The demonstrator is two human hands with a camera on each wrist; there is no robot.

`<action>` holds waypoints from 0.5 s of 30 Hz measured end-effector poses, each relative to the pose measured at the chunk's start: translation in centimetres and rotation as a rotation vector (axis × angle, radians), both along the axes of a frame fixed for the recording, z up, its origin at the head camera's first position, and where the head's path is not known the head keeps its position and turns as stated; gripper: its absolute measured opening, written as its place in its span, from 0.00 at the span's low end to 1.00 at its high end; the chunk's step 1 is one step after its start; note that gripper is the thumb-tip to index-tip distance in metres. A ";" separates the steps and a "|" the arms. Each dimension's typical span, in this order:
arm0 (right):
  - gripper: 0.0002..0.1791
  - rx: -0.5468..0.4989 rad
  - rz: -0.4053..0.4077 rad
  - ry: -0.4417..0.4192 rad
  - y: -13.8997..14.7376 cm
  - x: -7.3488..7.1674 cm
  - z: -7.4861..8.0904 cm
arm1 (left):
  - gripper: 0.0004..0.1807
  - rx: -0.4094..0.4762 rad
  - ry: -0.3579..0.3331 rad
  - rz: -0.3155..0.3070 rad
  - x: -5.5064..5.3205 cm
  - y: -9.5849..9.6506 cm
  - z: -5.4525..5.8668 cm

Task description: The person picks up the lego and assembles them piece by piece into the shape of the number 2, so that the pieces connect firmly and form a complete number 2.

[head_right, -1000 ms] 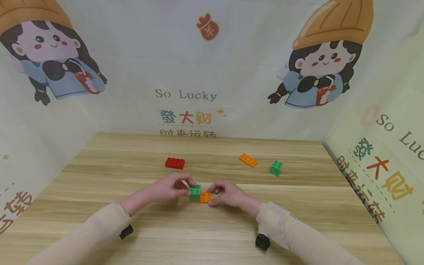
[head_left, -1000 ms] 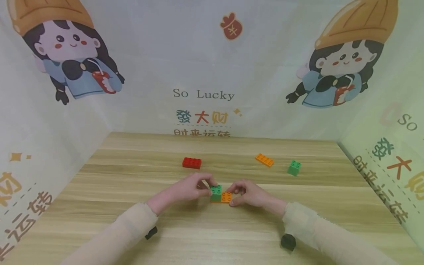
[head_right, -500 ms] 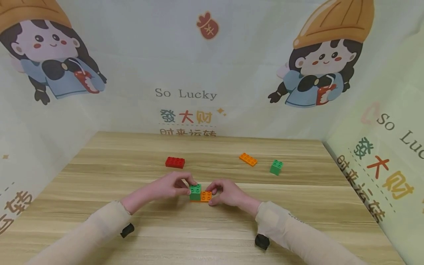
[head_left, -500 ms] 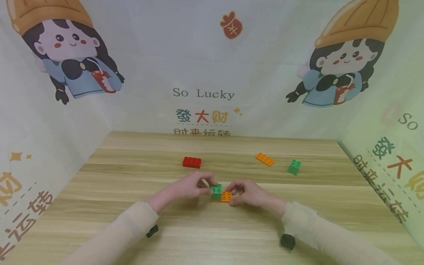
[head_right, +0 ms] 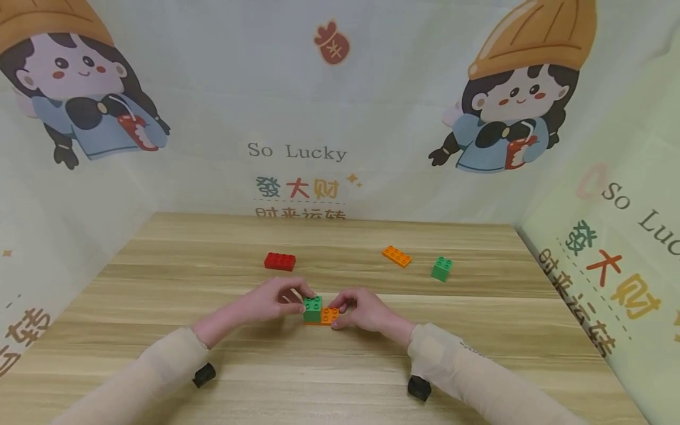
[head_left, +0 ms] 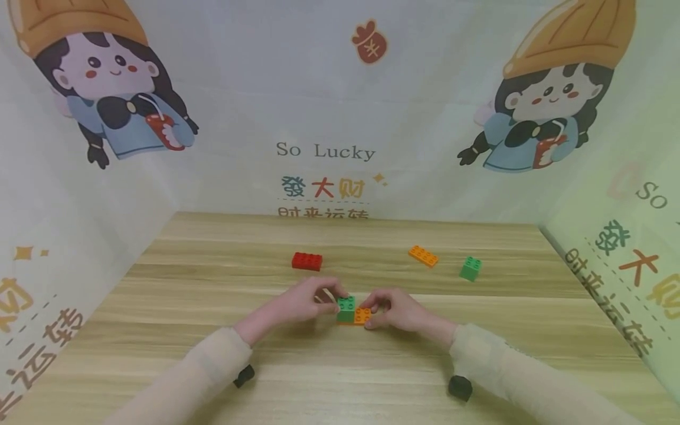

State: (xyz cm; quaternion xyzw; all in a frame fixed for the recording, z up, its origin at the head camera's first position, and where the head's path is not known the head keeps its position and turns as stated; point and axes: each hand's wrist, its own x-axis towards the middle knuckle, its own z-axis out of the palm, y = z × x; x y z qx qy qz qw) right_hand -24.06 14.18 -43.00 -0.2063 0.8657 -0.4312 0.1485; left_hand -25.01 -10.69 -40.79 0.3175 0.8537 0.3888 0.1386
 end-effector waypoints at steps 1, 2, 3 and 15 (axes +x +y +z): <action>0.17 -0.003 0.000 0.003 0.0 0.0 0.0 | 0.13 0.002 0.001 0.004 0.0 0.0 -0.1; 0.17 -0.002 -0.003 0.006 0.1 0.0 -0.1 | 0.12 0.005 0.001 0.006 0.0 0.0 -0.1; 0.17 -0.003 -0.004 0.011 0.1 0.0 -0.1 | 0.12 0.007 0.002 0.007 0.0 0.1 -0.1; 0.16 -0.009 0.008 0.011 0.1 0.1 0.0 | 0.12 0.014 0.018 0.002 0.0 -0.2 -0.4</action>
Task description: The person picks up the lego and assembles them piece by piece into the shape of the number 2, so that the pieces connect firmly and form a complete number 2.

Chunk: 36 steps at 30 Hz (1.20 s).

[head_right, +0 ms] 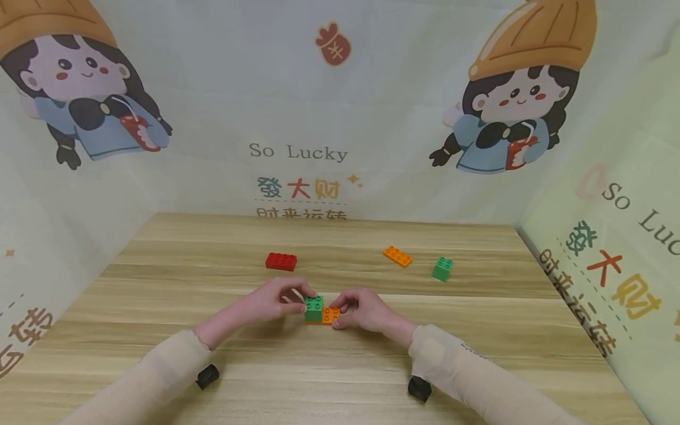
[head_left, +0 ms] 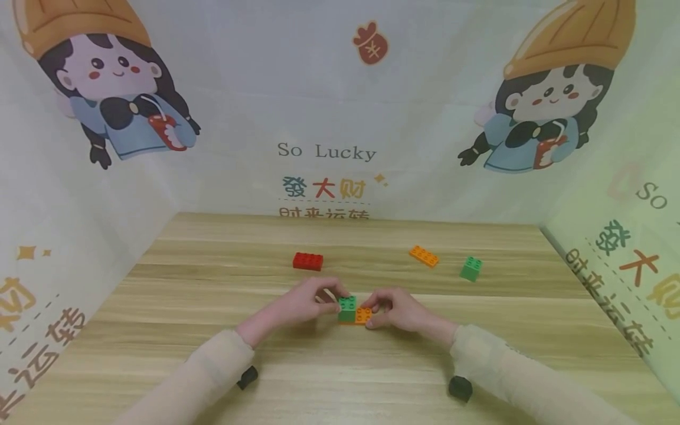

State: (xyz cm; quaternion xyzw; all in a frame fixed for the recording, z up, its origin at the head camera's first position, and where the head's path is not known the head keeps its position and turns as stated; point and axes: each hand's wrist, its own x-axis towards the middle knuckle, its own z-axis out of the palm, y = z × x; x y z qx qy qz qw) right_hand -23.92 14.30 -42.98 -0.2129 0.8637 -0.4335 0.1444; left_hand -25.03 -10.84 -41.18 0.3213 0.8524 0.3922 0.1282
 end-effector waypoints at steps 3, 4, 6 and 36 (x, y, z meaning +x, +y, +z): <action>0.16 0.001 -0.004 -0.008 0.0 0.0 0.0 | 0.12 0.000 -0.007 0.001 0.0 0.0 0.0; 0.16 0.002 -0.005 -0.010 0.0 0.0 0.0 | 0.12 0.001 -0.010 0.002 0.1 0.0 0.0; 0.16 0.004 -0.007 -0.008 0.0 0.0 -0.1 | 0.12 0.002 -0.014 0.005 0.1 0.0 0.0; 0.16 -0.003 0.012 -0.015 0.0 -0.1 -0.2 | 0.13 -0.002 -0.040 0.005 0.1 0.0 0.4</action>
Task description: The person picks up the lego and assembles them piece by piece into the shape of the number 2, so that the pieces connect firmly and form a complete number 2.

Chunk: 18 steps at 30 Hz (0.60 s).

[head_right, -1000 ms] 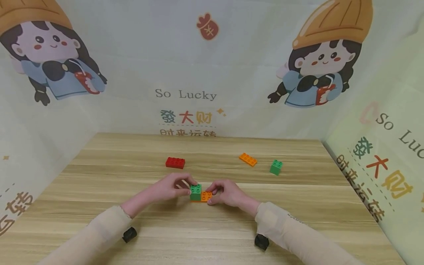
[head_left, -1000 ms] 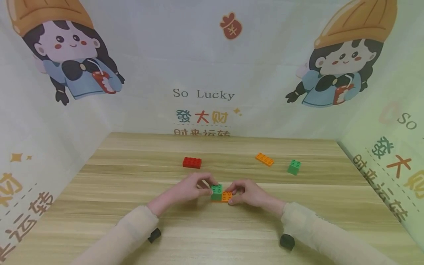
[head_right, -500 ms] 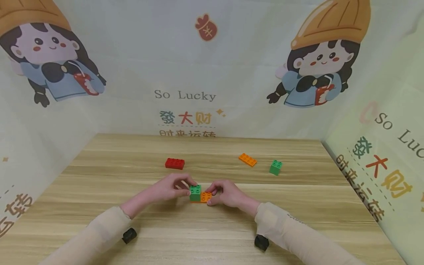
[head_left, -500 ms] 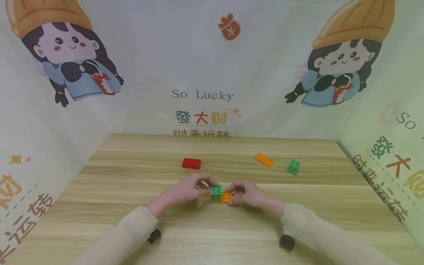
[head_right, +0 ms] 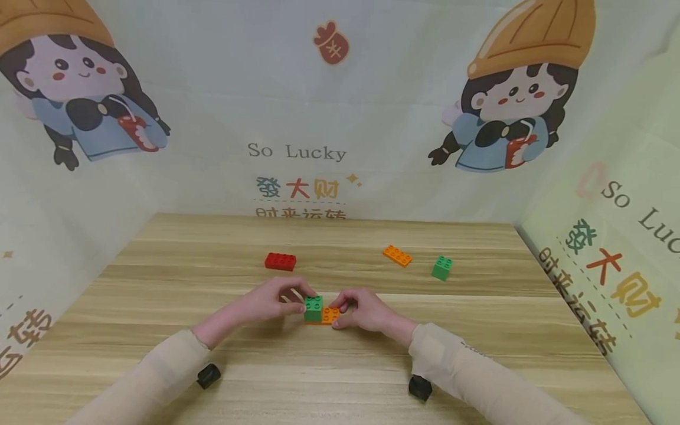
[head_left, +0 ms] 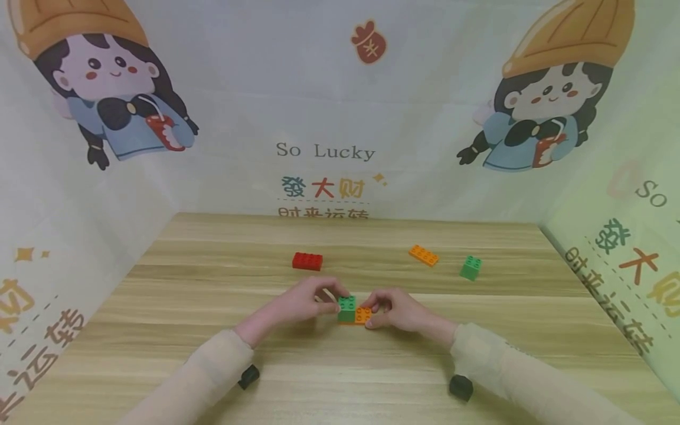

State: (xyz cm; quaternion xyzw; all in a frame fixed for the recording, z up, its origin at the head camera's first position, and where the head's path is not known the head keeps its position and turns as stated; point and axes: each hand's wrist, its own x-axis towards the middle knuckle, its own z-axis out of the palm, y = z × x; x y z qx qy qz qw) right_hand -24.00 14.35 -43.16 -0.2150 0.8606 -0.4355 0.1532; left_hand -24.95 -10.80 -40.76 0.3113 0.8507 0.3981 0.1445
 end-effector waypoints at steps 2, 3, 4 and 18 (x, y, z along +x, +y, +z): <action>0.16 -0.002 0.003 -0.001 0.0 0.0 0.0 | 0.13 -0.016 0.012 -0.012 -0.1 0.0 0.1; 0.16 -0.003 0.004 -0.003 0.0 0.0 0.0 | 0.13 -0.024 0.017 -0.018 -0.1 0.0 0.1; 0.16 -0.006 0.008 -0.002 0.0 0.0 0.0 | 0.14 -0.034 0.020 -0.024 -0.1 0.0 0.2; 0.16 -0.003 -0.002 -0.008 0.0 0.0 -0.2 | 0.17 -0.098 0.052 -0.055 -0.6 -0.4 0.6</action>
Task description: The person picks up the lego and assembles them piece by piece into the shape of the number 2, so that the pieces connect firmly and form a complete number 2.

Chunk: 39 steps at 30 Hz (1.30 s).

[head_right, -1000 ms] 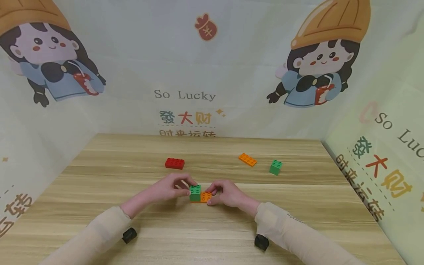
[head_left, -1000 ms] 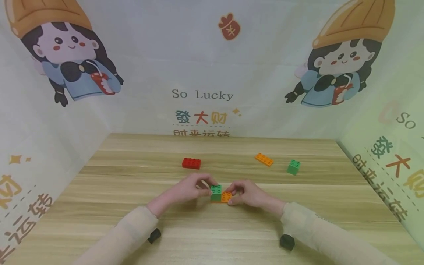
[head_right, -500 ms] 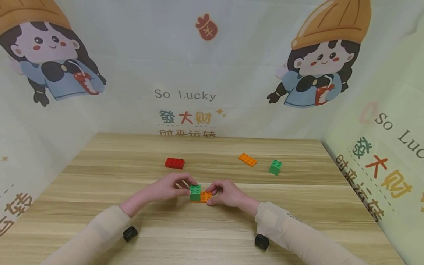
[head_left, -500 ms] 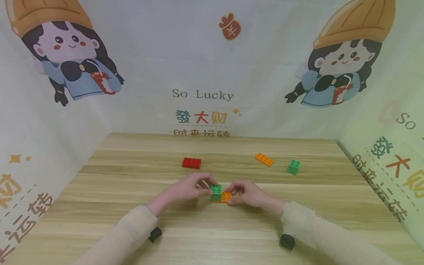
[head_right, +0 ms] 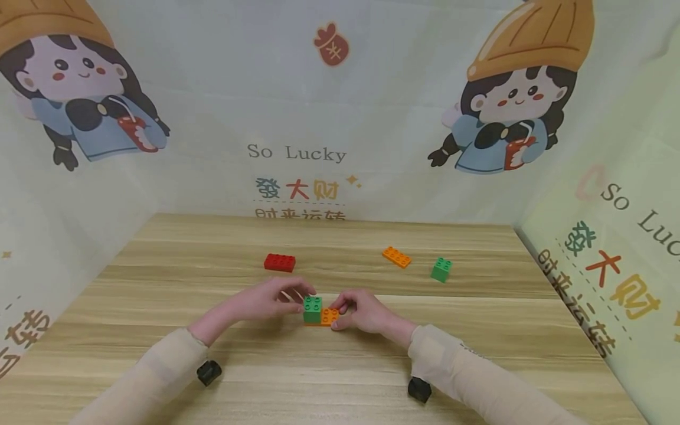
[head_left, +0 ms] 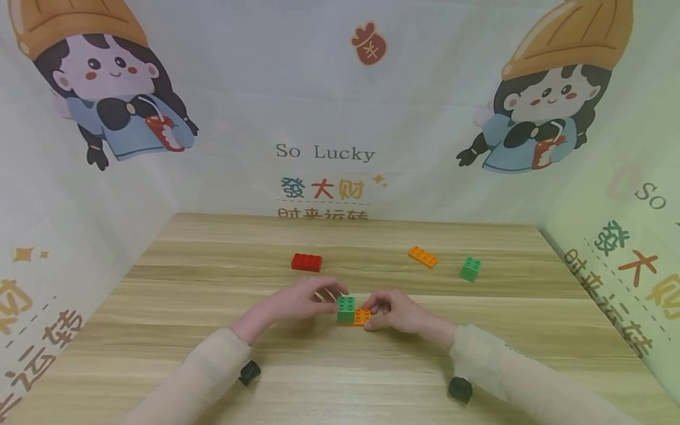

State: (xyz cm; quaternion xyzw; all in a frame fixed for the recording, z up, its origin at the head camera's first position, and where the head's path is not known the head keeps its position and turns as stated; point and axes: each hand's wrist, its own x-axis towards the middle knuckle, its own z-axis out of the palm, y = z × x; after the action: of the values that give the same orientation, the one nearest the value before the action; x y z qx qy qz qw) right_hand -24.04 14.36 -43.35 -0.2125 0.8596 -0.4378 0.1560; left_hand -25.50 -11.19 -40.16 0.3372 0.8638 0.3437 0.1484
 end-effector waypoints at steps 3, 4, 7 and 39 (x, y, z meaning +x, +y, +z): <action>0.15 0.001 -0.004 -0.002 -0.1 0.0 0.0 | 0.18 0.012 -0.003 0.015 -0.2 -0.3 0.1; 0.15 0.002 -0.006 -0.003 -0.1 0.0 0.0 | 0.19 0.020 -0.004 0.019 -0.3 -0.4 0.2; 0.15 0.001 -0.004 -0.003 -0.1 0.0 0.0 | 0.19 0.036 0.017 0.027 -0.5 -0.9 0.4; 0.16 -0.017 0.029 0.008 0.1 0.1 -0.1 | 0.25 0.071 0.207 0.218 -5.8 -4.1 0.3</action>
State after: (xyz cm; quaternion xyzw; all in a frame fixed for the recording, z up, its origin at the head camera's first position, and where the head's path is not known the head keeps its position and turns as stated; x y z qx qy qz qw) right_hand -23.99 14.46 -43.41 -0.2278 0.8533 -0.4418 0.1573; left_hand -31.28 -15.26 -39.90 0.2802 0.8933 0.3513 0.0082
